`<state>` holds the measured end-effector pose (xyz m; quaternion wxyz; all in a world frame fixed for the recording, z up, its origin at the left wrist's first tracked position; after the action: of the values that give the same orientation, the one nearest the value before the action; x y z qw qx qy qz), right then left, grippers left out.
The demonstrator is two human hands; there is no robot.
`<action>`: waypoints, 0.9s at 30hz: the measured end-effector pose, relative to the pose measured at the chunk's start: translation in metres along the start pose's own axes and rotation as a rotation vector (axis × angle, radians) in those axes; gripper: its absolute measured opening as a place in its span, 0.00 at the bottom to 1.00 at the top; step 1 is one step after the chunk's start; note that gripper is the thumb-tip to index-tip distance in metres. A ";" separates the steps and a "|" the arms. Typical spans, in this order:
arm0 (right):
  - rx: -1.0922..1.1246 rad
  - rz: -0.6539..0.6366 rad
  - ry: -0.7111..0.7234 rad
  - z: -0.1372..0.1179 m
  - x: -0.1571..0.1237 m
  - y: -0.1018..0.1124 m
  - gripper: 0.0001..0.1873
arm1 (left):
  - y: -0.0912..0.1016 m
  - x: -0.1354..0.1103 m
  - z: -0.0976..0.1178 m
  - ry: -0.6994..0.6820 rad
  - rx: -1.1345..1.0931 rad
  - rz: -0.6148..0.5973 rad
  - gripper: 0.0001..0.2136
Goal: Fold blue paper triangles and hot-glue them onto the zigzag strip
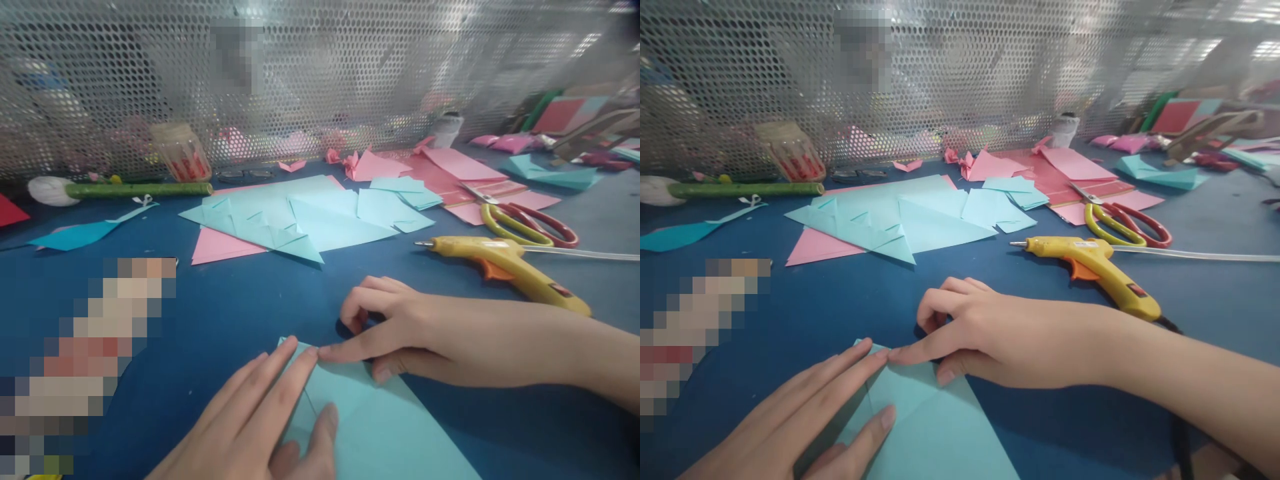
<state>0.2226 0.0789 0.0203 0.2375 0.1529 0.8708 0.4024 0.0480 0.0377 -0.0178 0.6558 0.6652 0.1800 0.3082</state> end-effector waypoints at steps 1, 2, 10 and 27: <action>0.000 0.001 -0.003 0.000 -0.001 0.000 0.24 | 0.000 0.000 0.000 0.009 -0.001 0.005 0.32; 0.008 0.003 -0.005 -0.001 -0.001 0.000 0.23 | 0.000 0.001 0.001 0.011 -0.001 0.008 0.29; 0.075 0.020 -0.055 0.005 -0.004 0.001 0.15 | 0.017 0.011 0.004 0.050 0.027 0.063 0.18; -0.020 -0.038 -0.108 -0.001 -0.007 -0.003 0.27 | 0.016 0.000 0.007 0.132 0.058 0.133 0.21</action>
<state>0.2277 0.0733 0.0206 0.2932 0.1557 0.8553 0.3978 0.0503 0.0311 -0.0012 0.6008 0.6728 0.1871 0.3890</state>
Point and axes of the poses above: each hand's wrist, its own x-axis towards the middle knuckle, its own y-axis out of the back of the hand, z = x × y, the point moved 7 cm from there along x, towards the middle knuckle, and after that the axes turned 8 degrees about -z, right-handed, at the moved point
